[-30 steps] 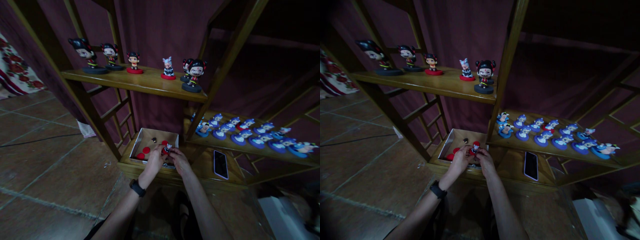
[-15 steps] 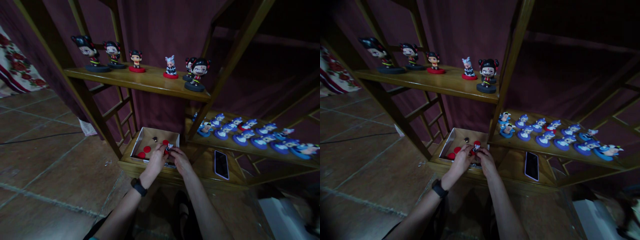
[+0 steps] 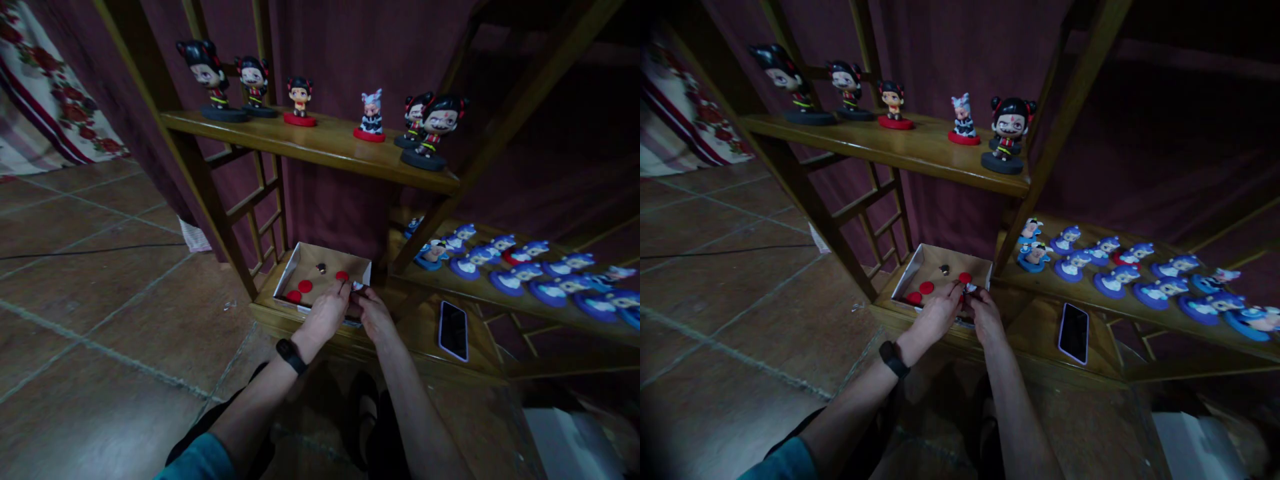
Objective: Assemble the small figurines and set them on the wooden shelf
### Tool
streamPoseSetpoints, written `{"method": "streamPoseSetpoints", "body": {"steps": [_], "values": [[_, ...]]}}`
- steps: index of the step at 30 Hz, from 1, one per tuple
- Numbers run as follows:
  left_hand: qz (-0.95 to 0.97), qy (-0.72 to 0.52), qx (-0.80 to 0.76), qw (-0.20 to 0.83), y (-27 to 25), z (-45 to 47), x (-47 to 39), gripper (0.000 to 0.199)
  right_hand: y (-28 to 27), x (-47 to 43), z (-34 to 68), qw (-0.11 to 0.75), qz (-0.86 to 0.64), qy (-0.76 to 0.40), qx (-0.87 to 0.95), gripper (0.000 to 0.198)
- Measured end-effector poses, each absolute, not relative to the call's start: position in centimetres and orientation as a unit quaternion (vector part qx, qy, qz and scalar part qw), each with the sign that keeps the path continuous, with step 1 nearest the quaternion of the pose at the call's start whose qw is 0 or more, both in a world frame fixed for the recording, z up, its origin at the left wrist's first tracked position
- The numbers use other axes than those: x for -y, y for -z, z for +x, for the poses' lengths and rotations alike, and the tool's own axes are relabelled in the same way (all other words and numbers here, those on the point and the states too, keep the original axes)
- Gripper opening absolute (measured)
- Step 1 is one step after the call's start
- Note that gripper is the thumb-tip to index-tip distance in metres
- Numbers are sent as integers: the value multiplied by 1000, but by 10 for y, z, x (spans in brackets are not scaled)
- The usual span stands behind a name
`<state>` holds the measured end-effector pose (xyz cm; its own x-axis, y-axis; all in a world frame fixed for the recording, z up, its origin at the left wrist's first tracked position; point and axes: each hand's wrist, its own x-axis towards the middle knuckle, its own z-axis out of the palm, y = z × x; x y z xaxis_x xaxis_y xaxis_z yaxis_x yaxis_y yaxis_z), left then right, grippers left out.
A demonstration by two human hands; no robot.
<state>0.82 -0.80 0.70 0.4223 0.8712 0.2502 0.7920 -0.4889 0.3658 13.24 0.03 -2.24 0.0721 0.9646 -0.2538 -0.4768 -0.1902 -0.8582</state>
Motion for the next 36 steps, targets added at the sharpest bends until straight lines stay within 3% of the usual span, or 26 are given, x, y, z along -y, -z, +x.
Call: {"method": "streamPoseSetpoints", "body": {"steps": [20,36], "values": [[859,-190,-473,44,-6,10,9,37,19,2,129,578,-454,-627,258,29],[748,-281,-542,259,2,5,-4,38,22,0,132,566,-467,-626,264,24]]}}
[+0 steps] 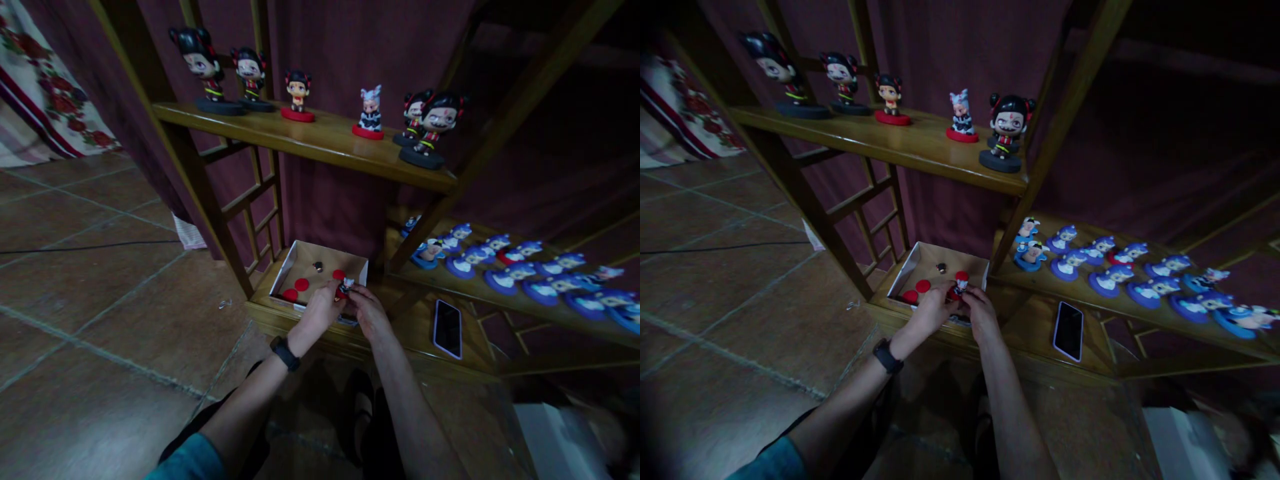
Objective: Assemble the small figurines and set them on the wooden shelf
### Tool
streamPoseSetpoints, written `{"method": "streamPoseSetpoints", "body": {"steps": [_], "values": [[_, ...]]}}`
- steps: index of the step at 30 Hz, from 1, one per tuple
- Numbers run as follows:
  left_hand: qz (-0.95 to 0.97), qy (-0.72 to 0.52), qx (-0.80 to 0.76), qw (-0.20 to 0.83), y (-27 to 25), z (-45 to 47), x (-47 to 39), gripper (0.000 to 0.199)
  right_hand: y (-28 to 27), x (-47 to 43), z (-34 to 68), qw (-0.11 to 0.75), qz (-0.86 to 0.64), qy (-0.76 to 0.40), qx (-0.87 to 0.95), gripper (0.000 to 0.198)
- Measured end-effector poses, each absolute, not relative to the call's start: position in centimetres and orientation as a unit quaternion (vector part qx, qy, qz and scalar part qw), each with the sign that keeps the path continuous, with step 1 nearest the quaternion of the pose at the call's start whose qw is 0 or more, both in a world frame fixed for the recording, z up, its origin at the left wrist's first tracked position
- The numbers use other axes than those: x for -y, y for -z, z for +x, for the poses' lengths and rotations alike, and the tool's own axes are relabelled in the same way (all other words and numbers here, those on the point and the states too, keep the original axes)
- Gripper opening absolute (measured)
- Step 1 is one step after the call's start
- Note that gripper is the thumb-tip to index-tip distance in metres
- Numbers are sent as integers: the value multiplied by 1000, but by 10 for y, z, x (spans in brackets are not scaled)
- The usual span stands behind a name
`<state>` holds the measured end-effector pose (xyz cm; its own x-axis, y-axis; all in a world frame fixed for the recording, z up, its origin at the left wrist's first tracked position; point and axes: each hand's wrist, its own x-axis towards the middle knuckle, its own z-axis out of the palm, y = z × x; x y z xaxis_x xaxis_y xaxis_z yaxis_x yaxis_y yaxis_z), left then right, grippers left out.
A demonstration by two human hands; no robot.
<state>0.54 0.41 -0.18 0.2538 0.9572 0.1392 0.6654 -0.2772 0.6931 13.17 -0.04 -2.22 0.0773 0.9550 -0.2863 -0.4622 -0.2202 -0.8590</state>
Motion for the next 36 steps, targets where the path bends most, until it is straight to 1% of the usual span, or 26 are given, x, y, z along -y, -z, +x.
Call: {"method": "streamPoseSetpoints", "body": {"steps": [4,8,14,17,28,32,36], "values": [[692,-345,-536,339,11,4,-12,37,19,0,132,565,-478,-622,254,24],[634,-425,-495,415,23,5,-18,31,17,1,132,555,-480,-627,261,24],[543,-472,-441,537,21,7,-18,32,17,2,132,561,-470,-627,266,23],[505,-479,-431,574,14,7,-16,32,17,1,132,557,-469,-630,270,22],[506,-446,-418,608,12,4,-17,31,23,0,133,561,-480,-615,278,23],[520,-436,-436,591,15,4,-18,28,27,-2,133,558,-486,-611,282,25],[546,-447,-447,550,19,4,-19,29,29,-3,134,554,-485,-613,287,26]]}}
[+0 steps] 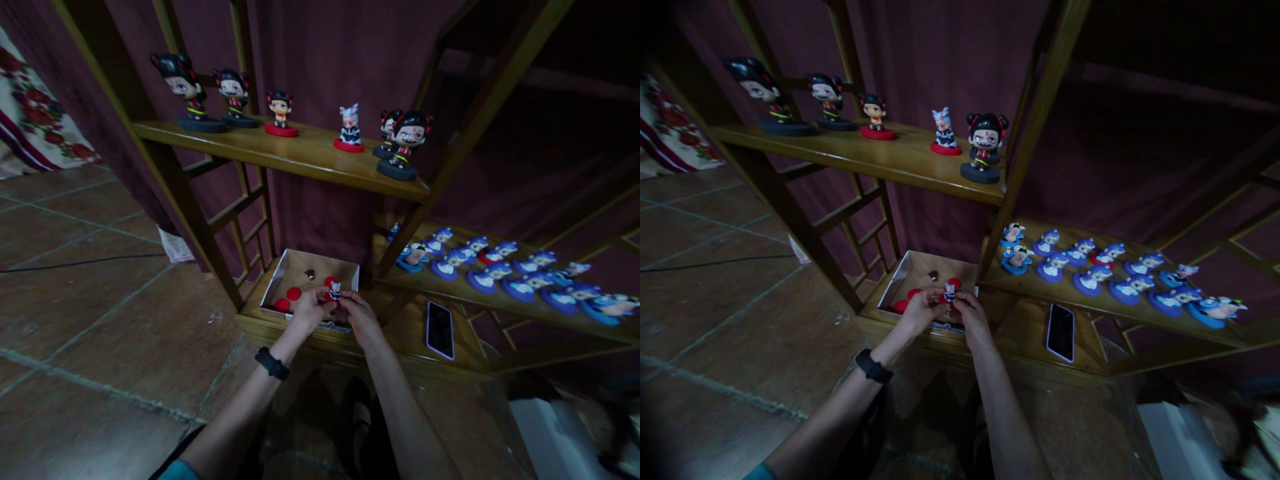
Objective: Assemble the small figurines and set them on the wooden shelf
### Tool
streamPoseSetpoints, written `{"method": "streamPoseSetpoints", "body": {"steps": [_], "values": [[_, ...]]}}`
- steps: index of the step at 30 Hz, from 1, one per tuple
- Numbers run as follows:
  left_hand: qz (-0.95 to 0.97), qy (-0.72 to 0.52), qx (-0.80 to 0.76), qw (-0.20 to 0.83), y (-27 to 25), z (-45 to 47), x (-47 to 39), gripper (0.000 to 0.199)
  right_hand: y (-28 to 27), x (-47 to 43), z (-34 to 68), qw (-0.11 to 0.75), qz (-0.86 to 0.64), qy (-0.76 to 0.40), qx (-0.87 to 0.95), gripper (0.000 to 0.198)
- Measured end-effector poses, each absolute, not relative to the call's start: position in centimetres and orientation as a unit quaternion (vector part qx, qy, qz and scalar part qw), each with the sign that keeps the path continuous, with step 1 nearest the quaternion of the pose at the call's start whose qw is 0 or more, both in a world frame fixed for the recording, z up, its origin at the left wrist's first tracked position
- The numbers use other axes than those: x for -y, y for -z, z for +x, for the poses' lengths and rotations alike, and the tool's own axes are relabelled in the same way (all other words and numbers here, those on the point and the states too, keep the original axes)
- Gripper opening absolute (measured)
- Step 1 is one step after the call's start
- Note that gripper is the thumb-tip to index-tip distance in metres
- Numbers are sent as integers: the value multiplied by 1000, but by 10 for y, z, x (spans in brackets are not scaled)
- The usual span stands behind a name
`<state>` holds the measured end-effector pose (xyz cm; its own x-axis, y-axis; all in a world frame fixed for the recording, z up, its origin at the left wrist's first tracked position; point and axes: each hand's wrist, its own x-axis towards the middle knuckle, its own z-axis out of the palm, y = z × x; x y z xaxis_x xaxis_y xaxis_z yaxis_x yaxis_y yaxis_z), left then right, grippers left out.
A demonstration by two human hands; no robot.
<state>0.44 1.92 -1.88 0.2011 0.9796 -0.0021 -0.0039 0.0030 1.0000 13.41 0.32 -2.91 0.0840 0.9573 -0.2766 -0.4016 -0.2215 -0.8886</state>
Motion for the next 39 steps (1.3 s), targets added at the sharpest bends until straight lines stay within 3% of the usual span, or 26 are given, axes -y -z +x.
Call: {"method": "streamPoseSetpoints", "body": {"steps": [17,39], "values": [[684,-360,-531,348,4,2,-11,32,18,1,131,559,-478,-617,279,21],[727,-293,-553,283,-2,5,-4,29,20,-1,131,550,-494,-606,294,23]]}}
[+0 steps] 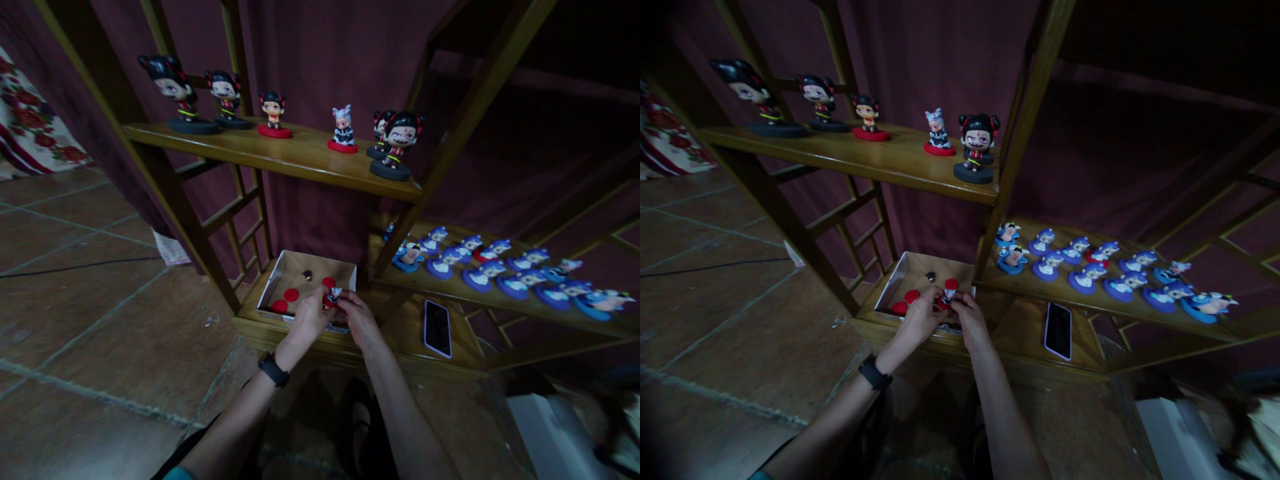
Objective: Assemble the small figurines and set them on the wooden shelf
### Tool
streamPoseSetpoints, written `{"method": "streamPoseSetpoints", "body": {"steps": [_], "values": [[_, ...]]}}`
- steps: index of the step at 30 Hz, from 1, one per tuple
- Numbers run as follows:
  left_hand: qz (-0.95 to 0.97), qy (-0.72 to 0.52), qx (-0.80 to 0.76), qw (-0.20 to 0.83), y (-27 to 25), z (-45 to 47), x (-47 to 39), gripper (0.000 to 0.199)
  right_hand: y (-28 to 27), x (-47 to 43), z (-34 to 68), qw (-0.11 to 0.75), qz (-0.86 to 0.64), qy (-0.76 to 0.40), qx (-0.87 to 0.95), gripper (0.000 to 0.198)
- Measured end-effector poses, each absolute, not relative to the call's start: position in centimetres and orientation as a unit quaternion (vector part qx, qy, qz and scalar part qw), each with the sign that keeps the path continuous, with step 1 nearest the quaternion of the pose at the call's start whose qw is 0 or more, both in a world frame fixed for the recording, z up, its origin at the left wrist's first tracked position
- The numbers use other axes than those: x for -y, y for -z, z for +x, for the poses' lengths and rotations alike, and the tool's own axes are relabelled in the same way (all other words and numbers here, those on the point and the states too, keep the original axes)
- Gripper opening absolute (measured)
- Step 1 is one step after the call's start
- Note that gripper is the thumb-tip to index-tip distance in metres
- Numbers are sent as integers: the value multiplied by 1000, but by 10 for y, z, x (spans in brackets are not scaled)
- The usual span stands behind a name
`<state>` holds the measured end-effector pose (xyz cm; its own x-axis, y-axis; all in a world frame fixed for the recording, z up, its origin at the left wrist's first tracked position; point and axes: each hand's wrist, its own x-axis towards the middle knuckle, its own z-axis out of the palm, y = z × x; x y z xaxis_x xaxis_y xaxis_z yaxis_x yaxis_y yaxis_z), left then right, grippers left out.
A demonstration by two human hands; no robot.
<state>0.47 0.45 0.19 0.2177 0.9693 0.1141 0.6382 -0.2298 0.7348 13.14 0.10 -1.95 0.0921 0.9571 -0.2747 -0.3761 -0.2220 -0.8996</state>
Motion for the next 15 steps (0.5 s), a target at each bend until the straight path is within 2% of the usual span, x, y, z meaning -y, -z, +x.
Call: {"method": "streamPoseSetpoints", "body": {"steps": [15], "values": [[747,-286,-553,232,2,8,-2,29,20,-1,131,558,-477,-609,299,21]]}}
